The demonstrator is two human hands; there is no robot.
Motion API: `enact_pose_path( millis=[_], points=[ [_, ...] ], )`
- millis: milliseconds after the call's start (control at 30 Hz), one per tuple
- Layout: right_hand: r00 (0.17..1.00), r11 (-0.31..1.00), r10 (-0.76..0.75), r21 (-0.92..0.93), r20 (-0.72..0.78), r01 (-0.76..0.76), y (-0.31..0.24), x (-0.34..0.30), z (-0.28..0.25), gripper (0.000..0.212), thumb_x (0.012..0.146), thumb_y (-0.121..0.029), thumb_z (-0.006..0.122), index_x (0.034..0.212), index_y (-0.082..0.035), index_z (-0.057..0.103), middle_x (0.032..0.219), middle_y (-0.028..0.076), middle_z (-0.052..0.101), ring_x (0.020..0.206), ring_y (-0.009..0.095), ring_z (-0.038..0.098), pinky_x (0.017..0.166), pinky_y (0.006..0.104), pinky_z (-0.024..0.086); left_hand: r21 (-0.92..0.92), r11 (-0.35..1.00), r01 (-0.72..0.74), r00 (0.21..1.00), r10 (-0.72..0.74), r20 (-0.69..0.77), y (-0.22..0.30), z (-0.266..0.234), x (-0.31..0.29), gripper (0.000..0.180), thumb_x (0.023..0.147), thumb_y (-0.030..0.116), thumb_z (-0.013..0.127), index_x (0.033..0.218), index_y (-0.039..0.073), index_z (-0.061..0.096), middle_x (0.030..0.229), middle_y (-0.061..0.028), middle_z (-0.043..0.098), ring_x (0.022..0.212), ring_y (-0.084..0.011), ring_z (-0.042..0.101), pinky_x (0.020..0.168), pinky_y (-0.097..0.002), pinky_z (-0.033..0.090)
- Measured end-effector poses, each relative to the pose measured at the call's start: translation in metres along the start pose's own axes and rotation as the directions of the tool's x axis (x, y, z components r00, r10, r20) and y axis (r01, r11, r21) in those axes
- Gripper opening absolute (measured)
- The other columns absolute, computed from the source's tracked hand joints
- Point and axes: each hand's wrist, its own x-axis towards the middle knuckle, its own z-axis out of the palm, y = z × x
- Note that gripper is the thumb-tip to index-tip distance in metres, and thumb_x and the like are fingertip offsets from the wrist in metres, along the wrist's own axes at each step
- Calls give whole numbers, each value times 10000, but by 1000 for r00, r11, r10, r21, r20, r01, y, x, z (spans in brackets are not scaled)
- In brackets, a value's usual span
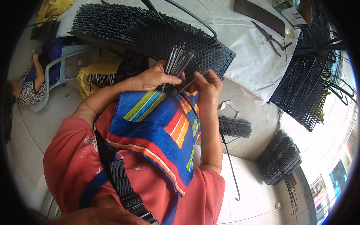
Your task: Inserting bundles of metal pins into a perforated black plate to assemble industrial brushes.
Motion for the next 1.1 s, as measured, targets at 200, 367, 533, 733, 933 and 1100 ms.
enact_pose_path(
  millis=[200,367,533,733,933,1100],
  points=[
    [808,837,-548,-143,-217,529,-34,10,-25,42,871,-19,632,896,14,626,707,54,608,571,112,552,543,232,433,-151,957,248,964,-260,-64,-8,-1,-1,190,852,12,623,1040,-17,636,841,-164,689,710,-211,683,639,-318,570],
    [542,544,-832,-356,-113,760,-49,36,-30,93,836,81,633,916,34,629,834,65,628,649,115,602,597,214,476,-168,956,241,965,-255,-66,-17,-1,5,197,839,0,622,1032,-42,631,813,-178,694,656,-229,686,610,-319,573],
    [513,474,-858,-453,-43,755,-45,49,-35,104,814,87,658,900,31,645,864,68,633,667,110,608,589,210,485,-146,955,258,959,-271,-79,-10,2,2,210,830,-5,626,1038,-39,628,812,-176,693,656,-225,685,600,-319,573],
    [487,424,-873,-486,5,764,-47,49,-29,111,802,94,667,893,33,648,863,76,641,665,107,604,592,216,492,-148,960,238,964,-252,-87,-10,-3,0,197,811,-25,628,1007,-34,621,798,-186,688,633,-235,680,566,-325,570],
    [502,443,-865,-443,16,779,-52,54,-27,101,787,104,677,868,47,656,828,78,641,669,115,607,610,225,507,-177,955,238,963,-256,-81,-12,-4,2,174,795,-37,626,969,-26,616,786,-196,683,617,-246,677,549,-333,571],
    [526,352,-840,-602,135,717,-41,68,-35,146,748,91,710,874,27,672,803,74,650,689,118,634,630,236,515,-170,954,246,962,-262,-78,-8,-2,3,169,797,-36,620,966,-26,622,785,-191,685,625,-244,678,558,-330,570]
  ],
)
